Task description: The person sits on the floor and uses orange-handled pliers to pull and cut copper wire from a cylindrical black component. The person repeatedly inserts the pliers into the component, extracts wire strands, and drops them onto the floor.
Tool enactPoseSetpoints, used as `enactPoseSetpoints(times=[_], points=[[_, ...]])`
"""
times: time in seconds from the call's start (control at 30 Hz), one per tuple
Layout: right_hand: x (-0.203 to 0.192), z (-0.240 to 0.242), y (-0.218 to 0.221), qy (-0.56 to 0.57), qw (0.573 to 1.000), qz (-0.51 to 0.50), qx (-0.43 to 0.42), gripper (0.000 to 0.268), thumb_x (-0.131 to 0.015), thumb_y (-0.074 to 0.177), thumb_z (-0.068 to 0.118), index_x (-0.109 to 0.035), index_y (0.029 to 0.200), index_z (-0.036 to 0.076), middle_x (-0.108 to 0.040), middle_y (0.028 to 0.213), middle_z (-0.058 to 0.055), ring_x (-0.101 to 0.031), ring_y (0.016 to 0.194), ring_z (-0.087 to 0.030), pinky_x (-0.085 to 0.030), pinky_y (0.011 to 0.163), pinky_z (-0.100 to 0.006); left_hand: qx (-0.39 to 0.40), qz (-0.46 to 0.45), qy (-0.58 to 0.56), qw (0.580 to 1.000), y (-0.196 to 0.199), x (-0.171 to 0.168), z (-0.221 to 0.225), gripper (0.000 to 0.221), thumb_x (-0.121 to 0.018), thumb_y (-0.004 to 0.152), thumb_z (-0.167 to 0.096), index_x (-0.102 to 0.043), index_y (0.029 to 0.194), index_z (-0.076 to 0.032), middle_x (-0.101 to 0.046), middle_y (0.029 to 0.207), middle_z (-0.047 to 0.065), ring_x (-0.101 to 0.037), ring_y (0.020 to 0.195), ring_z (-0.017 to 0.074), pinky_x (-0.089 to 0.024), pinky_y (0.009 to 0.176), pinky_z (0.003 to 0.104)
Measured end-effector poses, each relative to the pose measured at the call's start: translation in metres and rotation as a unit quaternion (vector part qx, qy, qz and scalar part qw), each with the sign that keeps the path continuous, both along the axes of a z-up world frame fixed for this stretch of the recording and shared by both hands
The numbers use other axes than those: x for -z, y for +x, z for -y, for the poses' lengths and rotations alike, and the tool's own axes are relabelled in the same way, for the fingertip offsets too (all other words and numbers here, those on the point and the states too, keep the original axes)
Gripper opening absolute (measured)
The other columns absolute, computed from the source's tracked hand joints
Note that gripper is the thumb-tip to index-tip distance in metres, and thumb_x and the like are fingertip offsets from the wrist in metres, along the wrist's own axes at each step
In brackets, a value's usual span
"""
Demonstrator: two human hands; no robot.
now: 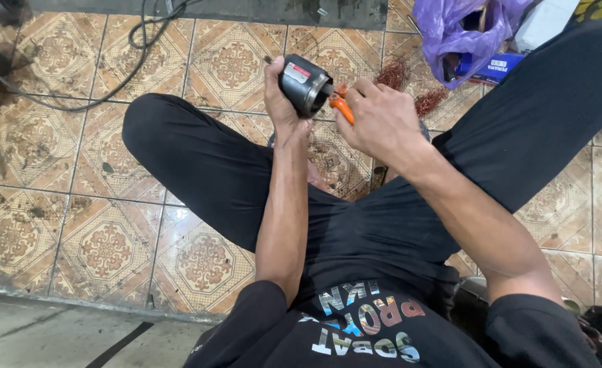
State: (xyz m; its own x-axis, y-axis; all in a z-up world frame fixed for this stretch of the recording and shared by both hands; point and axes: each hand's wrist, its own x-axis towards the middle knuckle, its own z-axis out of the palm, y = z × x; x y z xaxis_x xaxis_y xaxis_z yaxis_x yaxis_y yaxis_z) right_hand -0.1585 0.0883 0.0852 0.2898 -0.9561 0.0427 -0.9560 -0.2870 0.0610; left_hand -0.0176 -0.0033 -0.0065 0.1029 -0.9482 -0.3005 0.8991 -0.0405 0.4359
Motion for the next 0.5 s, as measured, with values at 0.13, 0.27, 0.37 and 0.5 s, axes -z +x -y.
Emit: enactPoseSetpoints(times=[0.13, 0.27, 0.37, 0.5], points=[[0.000, -0.002, -0.009, -0.066, 0.996, 0.060, -0.025, 0.045, -0.051, 0.106, 0.043, -0.074, 0.109, 0.005, -0.070, 0.100, -0.011, -0.070, 0.068, -0.028, -0.056, 0.050, -0.042, 0.020, -0.021, -0.037, 0.999, -0.005, 0.003, 0.002, 0.029, -0.073, 0.081, -0.029, -0.068, 0.096, -0.004, -0.073, 0.082, 0.014, -0.071, 0.071, 0.0274, -0.059, 0.064, 0.041], [-0.003, -0.004, -0.013, -0.031, 0.999, 0.043, -0.005, 0.047, -0.050, 0.104, 0.046, -0.076, 0.111, 0.007, -0.069, 0.105, -0.008, -0.071, 0.072, -0.028, -0.058, 0.055, -0.044, 0.026, -0.010, 0.009, 1.000, -0.008, -0.005, -0.001, 0.031, -0.074, 0.078, -0.028, -0.066, 0.097, -0.005, -0.072, 0.081, 0.014, -0.070, 0.069, 0.0272, -0.059, 0.061, 0.040], [-0.001, -0.007, -0.014, -0.042, 0.999, 0.022, -0.002, 0.048, -0.049, 0.103, 0.047, -0.077, 0.111, 0.009, -0.072, 0.109, -0.007, -0.073, 0.072, -0.027, -0.057, 0.050, -0.042, 0.028, -0.011, 0.029, 0.999, -0.010, -0.004, 0.000, 0.029, -0.075, 0.076, -0.028, -0.065, 0.094, -0.007, -0.071, 0.077, 0.012, -0.069, 0.065, 0.0266, -0.059, 0.059, 0.040], [-0.001, -0.013, -0.011, -0.092, 0.996, 0.010, -0.017, 0.047, -0.052, 0.106, 0.048, -0.079, 0.100, 0.011, -0.072, 0.109, -0.006, -0.073, 0.073, -0.027, -0.055, 0.045, -0.041, 0.009, 0.007, 0.065, 0.998, -0.010, -0.012, -0.002, 0.027, -0.075, 0.074, -0.025, -0.065, 0.092, -0.007, -0.069, 0.075, 0.011, -0.068, 0.063, 0.0251, -0.058, 0.057, 0.039]])
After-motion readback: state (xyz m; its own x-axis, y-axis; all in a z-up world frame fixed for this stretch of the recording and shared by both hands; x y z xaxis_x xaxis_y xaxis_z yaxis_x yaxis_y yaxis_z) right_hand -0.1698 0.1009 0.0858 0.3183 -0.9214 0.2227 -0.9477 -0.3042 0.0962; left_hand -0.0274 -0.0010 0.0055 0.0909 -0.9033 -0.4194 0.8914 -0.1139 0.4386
